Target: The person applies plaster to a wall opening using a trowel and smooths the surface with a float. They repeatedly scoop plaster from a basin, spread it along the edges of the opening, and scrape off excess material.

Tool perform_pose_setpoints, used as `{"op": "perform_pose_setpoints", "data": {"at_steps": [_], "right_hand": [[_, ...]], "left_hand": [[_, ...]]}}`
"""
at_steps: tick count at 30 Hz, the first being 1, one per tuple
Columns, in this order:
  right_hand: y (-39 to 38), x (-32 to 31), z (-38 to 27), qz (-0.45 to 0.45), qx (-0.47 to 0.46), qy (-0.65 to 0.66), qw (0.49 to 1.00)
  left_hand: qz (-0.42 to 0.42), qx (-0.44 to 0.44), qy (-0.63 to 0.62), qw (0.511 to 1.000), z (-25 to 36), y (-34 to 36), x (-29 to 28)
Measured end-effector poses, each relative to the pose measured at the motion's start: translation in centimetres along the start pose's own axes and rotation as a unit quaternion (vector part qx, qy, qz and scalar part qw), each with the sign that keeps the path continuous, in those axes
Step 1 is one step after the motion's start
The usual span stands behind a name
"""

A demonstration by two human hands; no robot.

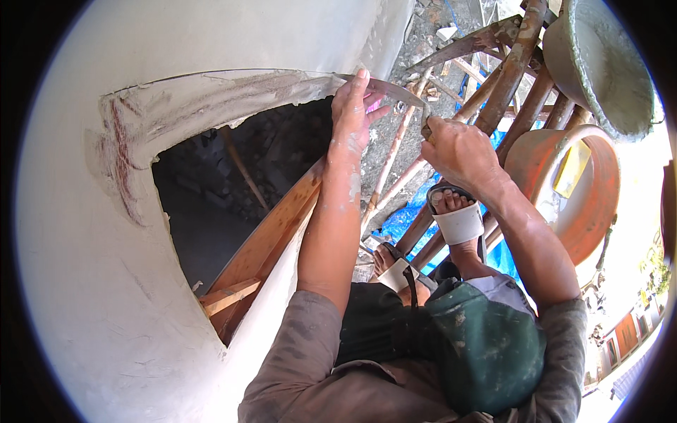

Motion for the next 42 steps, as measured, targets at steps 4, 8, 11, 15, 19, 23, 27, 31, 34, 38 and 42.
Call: {"op": "perform_pose_setpoints", "data": {"at_steps": [4, 8, 11, 15, 19, 23, 27, 31, 34, 38, 42], "right_hand": [[0.0, -0.1, 0.2, 0.006, -0.001, 0.007, 1.000], [0.4, 0.1, 0.4, 0.005, -0.007, -0.002, 1.000], [0.8, -0.4, 0.3, -0.006, -0.007, -0.021, 1.000], [1.0, -1.1, 0.2, -0.026, 0.002, -0.034, 0.999], [1.0, -1.8, 0.0, -0.022, -0.008, -0.028, 0.999], [0.9, -2.4, -0.1, -0.025, -0.015, -0.033, 0.999], [0.6, -2.9, -0.3, -0.006, -0.025, -0.030, 0.999], [0.5, -3.1, -0.4, -0.014, -0.021, -0.031, 0.999], [0.2, -3.2, -0.5, -0.012, -0.024, -0.035, 0.999], [-0.3, -3.9, -0.8, 0.000, -0.038, -0.032, 0.999], [-0.5, -4.3, -0.9, -0.002, -0.038, -0.042, 0.998]], "left_hand": [[-0.004, 0.005, -0.004, 1.000, 0.0, 0.2, 0.2], [0.003, 0.013, -0.013, 1.000, 0.3, 0.2, 0.3], [-0.007, 0.012, -0.016, 1.000, 0.5, 0.5, 0.1], [0.015, 0.007, -0.023, 1.000, 0.6, 0.1, 0.4], [0.023, 0.013, -0.030, 0.999, 0.8, 0.1, 0.4], [0.030, 0.011, -0.039, 0.999, 1.0, -0.1, 0.5], [0.030, 0.016, -0.044, 0.998, 1.3, -0.4, 0.5], [0.025, 0.016, -0.050, 0.998, 1.7, -0.8, 0.7], [0.024, 0.020, -0.049, 0.998, 2.1, -1.3, 0.8], [0.017, 0.027, -0.050, 0.998, 2.6, -2.0, 1.1], [0.017, 0.031, -0.054, 0.998, 2.9, -2.3, 1.2]]}}
Point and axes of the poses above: each hand's wrist, its own y-axis towards the middle knuckle, its own x-axis out of the palm, z = x × y, the point moved 5 cm from there along y, towards the middle knuckle, and after that the axes turned 7 degrees about z, right-handed, at the moved point
